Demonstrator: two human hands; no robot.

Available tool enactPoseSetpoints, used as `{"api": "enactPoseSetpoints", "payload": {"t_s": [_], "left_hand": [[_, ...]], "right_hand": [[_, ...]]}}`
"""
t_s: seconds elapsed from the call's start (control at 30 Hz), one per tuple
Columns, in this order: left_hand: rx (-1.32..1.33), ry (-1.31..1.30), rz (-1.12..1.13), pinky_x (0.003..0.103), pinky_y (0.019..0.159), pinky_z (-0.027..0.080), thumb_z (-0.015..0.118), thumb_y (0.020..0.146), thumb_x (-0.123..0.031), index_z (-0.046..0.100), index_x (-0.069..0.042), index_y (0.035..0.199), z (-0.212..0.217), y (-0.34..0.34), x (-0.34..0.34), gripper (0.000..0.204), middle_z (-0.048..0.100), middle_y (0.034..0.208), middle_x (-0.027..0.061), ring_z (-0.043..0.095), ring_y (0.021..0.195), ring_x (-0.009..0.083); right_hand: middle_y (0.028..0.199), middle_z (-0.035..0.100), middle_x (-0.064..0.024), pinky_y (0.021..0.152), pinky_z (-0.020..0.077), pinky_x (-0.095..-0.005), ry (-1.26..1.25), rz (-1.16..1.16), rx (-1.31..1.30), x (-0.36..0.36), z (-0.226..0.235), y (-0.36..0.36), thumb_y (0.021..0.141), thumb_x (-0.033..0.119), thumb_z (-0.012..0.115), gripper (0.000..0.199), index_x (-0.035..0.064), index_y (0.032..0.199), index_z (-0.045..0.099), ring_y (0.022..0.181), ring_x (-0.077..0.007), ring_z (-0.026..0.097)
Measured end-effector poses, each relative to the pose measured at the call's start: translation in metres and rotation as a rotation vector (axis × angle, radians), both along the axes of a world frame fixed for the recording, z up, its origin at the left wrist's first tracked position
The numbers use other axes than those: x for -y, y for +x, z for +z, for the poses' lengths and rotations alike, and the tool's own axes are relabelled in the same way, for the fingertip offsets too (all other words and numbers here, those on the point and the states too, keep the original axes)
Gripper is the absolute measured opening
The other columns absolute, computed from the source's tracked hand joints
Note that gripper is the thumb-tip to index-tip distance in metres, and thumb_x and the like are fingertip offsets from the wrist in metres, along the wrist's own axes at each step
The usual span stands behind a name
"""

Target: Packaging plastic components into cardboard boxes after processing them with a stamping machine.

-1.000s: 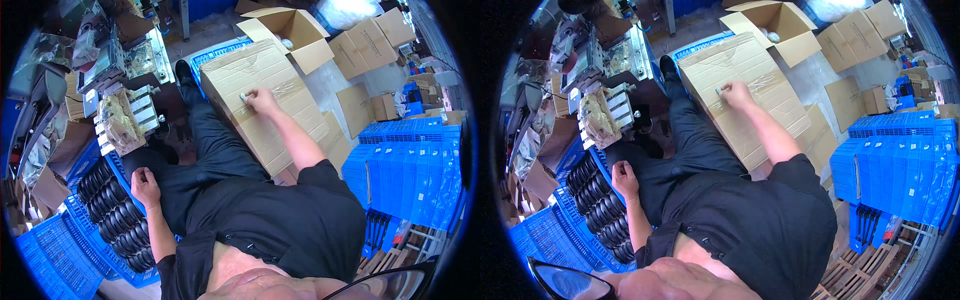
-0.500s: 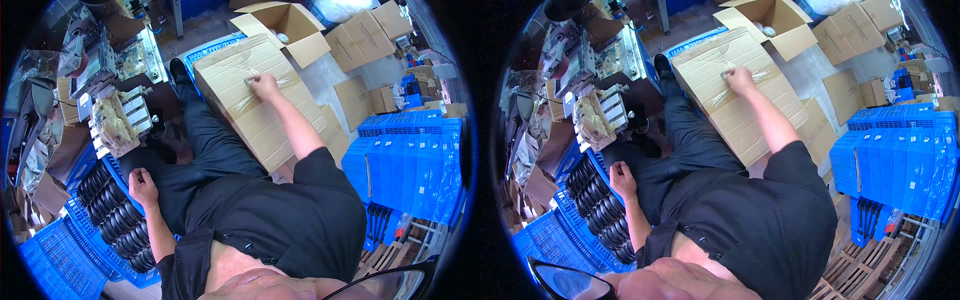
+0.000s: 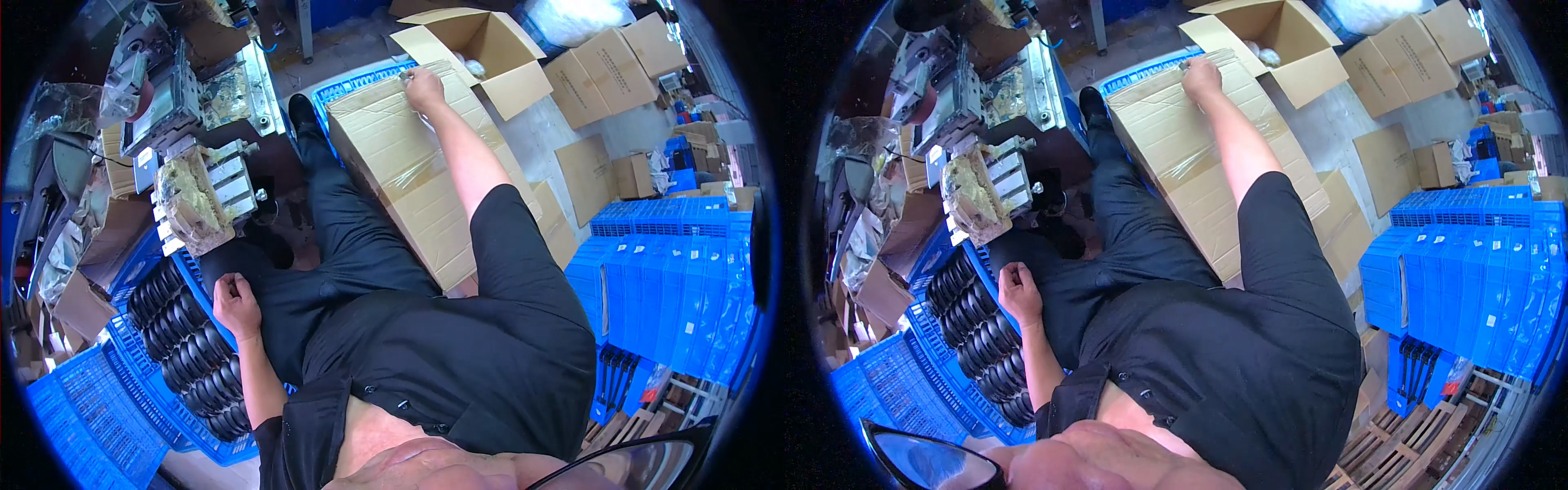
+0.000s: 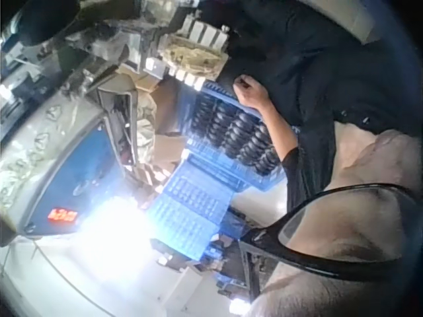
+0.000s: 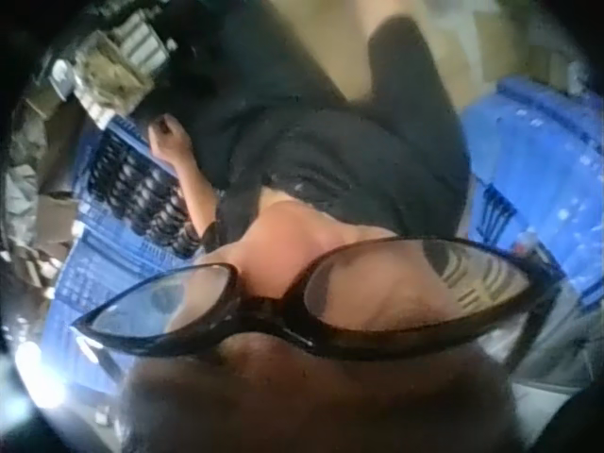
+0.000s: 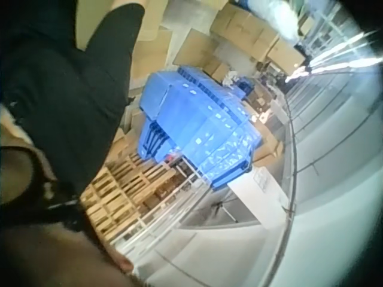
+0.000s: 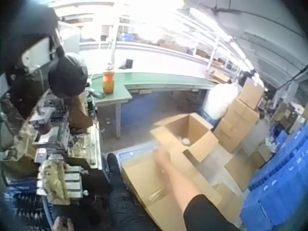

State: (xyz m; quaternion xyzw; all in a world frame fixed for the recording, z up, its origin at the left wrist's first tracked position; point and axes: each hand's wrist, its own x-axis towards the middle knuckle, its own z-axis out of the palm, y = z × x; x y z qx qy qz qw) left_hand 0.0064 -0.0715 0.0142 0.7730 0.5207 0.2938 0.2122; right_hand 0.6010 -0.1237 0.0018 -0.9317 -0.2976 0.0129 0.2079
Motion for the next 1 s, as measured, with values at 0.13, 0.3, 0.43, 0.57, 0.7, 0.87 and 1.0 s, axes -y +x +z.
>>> {"api": "enactPoseSetpoints", "payload": {"t_s": [0.13,0.3,0.43,0.57,0.7,0.87,1.0], "left_hand": [[0.023,0.015,0.015,0.033,0.066,0.052,0.069,0.098,-0.016,0.071,-0.002,0.098,0.000,-0.003,0.001,0.015,0.067,0.079,0.0078,0.061,0.065,0.0171],[0.030,-0.011,0.010,0.033,0.066,0.052,0.070,0.098,-0.017,0.071,-0.002,0.098,-0.002,-0.005,-0.002,0.016,0.068,0.080,0.0078,0.061,0.066,0.0172],[0.016,-0.018,0.007,0.032,0.067,0.052,0.069,0.098,-0.017,0.070,-0.001,0.098,-0.002,-0.005,-0.003,0.015,0.068,0.081,0.0077,0.063,0.068,0.0165],[0.031,-0.030,0.013,0.032,0.068,0.053,0.069,0.098,-0.015,0.070,-0.001,0.098,-0.003,-0.004,-0.003,0.014,0.069,0.082,0.0080,0.064,0.069,0.0164],[0.031,-0.026,0.020,0.032,0.069,0.053,0.069,0.098,-0.014,0.070,-0.001,0.098,-0.001,-0.006,-0.002,0.013,0.069,0.082,0.0083,0.064,0.069,0.0168],[0.049,-0.009,0.010,0.032,0.067,0.053,0.069,0.098,-0.015,0.070,-0.001,0.098,0.000,-0.008,-0.002,0.013,0.069,0.082,0.0085,0.063,0.068,0.0173],[0.045,0.008,0.012,0.032,0.066,0.052,0.070,0.098,-0.015,0.070,-0.001,0.097,0.003,-0.006,-0.001,0.014,0.068,0.081,0.0084,0.062,0.067,0.0176]], "right_hand": [[0.117,0.076,-0.0187,0.102,0.0546,-0.0462,-0.060,0.002,-0.014,-0.010,-0.005,0.004,0.094,0.022,0.066,0.033,0.0140,0.124,0.078,0.111,-0.0371,0.072],[0.117,0.076,-0.0187,0.102,0.0551,-0.0466,-0.033,0.028,-0.011,-0.014,-0.004,0.002,0.093,0.022,0.067,0.030,0.0135,0.119,0.079,0.110,-0.0374,0.072],[0.116,0.076,-0.0194,0.101,0.0553,-0.0476,-0.099,0.004,-0.013,-0.020,0.002,-0.001,0.091,0.018,0.066,0.030,0.0136,0.117,0.080,0.109,-0.0380,0.073],[0.115,0.076,-0.0204,0.099,0.0567,-0.0479,-0.215,0.018,-0.004,-0.025,0.009,0.002,0.089,0.014,0.066,0.025,0.0117,0.109,0.081,0.110,-0.0378,0.073],[0.117,0.076,-0.0205,0.098,0.0585,-0.0466,-0.268,0.036,0.001,-0.027,0.019,-0.006,0.089,0.013,0.068,0.020,0.0077,0.104,0.081,0.112,-0.0364,0.073],[0.116,0.076,-0.0216,0.098,0.0586,-0.0473,-0.276,0.081,0.035,-0.020,0.019,-0.008,0.088,0.013,0.069,0.021,0.0053,0.103,0.080,0.112,-0.0371,0.073],[0.113,0.076,-0.0220,0.098,0.0583,-0.0476,-0.227,0.051,0.043,-0.013,0.010,-0.005,0.088,0.012,0.068,0.021,0.0056,0.103,0.080,0.110,-0.0379,0.073]]}}
